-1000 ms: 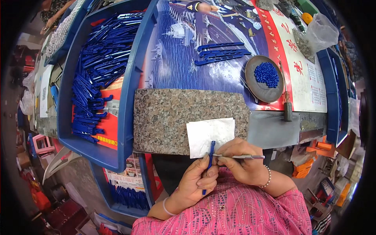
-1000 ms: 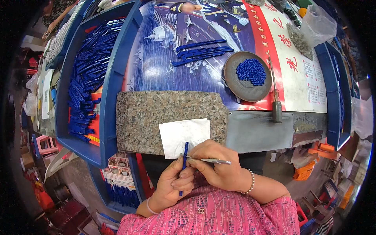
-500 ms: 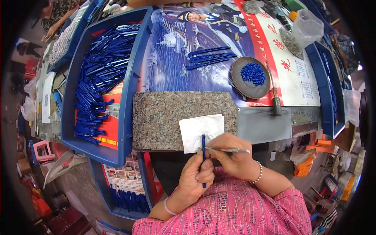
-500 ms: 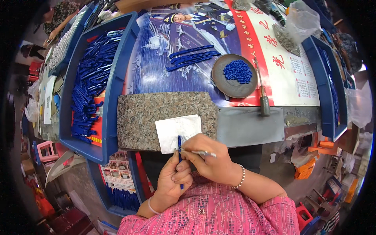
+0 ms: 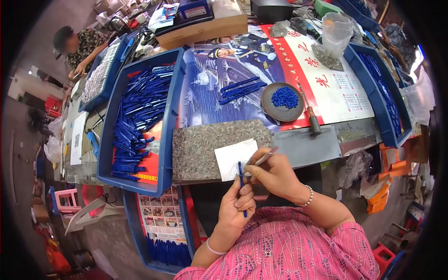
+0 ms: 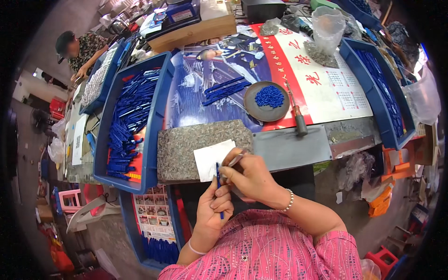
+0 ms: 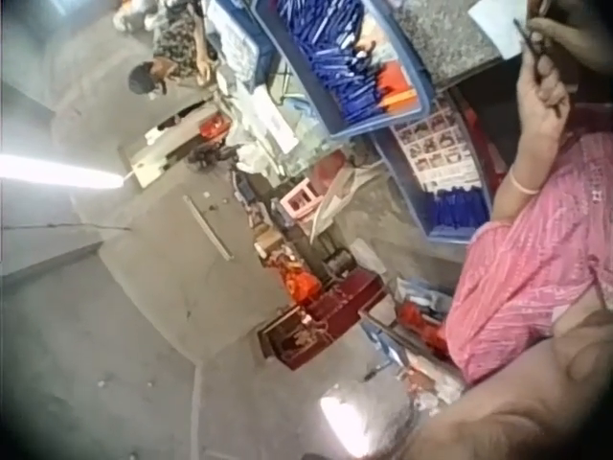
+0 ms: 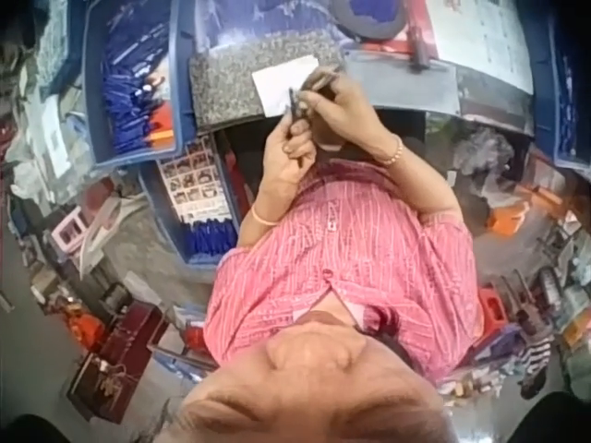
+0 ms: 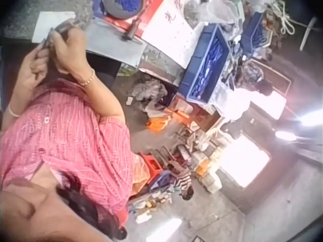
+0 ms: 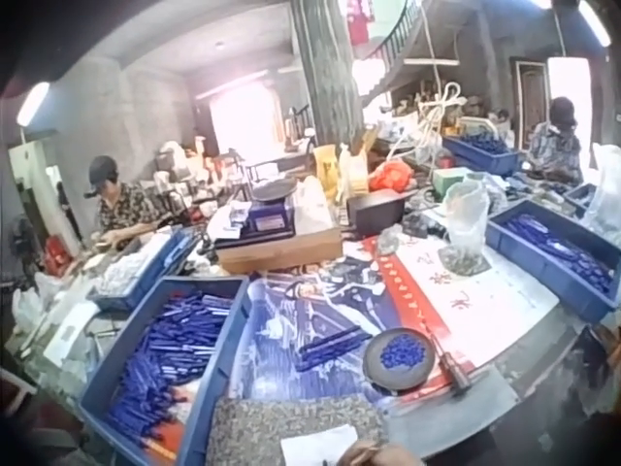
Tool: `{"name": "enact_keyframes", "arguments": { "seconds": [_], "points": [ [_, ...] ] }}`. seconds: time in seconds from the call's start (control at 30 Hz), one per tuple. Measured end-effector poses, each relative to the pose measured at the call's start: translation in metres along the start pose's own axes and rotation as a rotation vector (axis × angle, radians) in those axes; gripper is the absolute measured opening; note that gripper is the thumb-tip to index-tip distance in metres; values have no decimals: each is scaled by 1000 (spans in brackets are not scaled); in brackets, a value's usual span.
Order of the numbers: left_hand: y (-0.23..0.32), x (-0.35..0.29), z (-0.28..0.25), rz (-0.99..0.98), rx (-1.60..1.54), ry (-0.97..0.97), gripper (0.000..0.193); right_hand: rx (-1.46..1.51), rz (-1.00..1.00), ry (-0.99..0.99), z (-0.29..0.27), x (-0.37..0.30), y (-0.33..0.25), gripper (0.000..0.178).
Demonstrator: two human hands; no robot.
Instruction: The recorder is using a thin metal tool to assemble or inspect small blue plastic components on a white pad at a workstation.
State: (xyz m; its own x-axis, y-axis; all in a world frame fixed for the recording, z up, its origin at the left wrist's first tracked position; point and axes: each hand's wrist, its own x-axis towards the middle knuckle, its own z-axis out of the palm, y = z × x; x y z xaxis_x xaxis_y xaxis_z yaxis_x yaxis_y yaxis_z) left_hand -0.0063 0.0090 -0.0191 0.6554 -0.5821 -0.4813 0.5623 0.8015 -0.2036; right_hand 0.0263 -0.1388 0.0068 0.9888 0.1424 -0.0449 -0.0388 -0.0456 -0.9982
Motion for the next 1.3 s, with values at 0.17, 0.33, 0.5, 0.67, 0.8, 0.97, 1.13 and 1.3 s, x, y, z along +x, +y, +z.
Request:
{"name": "enact_keyframes", "arguments": {
  "seconds": [0.17,0.33,0.5,0.67,0.8,0.97,1.13,1.3],
  "points": [
    [5,-4,-3,-61,-33,-21,26,108,25,95,-13,-11,-5,11],
    [9,-4,-1,-85,-24,-2,26,154,86,116,-27,-14,4,10],
    [5,-10,1,-11,152,53,25,170,110,89,-31,-22,4,9],
    [-13,-18,22,219,817,177,23,257,88,106,-32,-24,3,10],
    [-16,-22,25,295,1171,125,21,326,51,135,-33,-27,1,11],
    [-18,-25,26,234,1198,127,23,265,124,49,-33,-33,-1,10],
    [-19,-24,28,193,1168,151,18,126,204,-27,-34,-32,-11,15],
    [-25,-27,32,129,1202,136,19,59,201,-140,-37,-31,-3,19]
  ]
}}
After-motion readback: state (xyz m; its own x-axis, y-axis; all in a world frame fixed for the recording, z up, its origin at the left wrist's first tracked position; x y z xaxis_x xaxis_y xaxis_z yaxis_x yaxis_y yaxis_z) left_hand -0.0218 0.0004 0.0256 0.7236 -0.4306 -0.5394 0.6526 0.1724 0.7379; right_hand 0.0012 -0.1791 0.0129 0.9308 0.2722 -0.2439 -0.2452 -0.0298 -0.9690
